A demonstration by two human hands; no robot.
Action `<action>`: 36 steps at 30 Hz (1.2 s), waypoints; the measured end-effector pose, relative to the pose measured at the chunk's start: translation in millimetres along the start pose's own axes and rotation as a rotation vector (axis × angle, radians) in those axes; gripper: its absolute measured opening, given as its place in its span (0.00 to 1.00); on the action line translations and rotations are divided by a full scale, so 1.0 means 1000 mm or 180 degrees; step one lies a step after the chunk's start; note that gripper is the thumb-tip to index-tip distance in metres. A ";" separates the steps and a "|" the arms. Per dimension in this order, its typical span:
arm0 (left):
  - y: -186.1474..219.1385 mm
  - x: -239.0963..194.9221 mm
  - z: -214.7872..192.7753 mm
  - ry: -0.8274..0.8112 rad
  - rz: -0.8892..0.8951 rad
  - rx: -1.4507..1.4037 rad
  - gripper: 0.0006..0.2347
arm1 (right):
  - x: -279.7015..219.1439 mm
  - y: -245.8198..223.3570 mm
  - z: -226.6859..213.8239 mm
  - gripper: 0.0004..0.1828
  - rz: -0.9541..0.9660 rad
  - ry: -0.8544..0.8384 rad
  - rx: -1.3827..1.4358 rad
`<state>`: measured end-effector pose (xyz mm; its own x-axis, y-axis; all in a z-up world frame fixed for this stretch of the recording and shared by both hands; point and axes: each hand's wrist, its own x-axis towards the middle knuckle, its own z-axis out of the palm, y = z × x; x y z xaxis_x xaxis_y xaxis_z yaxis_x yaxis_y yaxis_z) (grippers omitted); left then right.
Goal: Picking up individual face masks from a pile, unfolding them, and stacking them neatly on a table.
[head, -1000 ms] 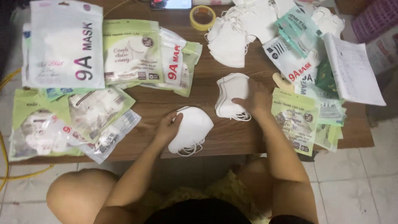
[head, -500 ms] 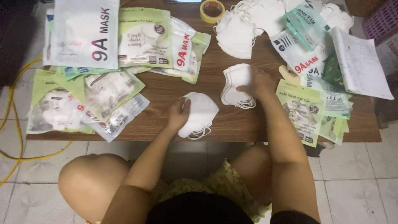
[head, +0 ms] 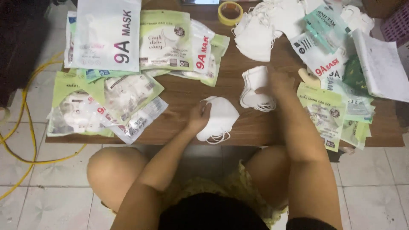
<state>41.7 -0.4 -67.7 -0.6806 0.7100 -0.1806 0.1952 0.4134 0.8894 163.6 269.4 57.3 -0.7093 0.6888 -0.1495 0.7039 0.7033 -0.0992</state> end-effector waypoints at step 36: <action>0.063 -0.010 -0.066 -0.0146 -0.0224 -0.1362 0.15 | -0.036 -0.072 0.023 0.12 -0.1039 0.0103 0.2939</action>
<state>14.6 -19.2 17.5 -0.6479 0.7171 -0.2568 -0.1672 0.1950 0.9664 139.7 190.2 47.0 -0.8653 0.4989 0.0477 0.2151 0.4556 -0.8638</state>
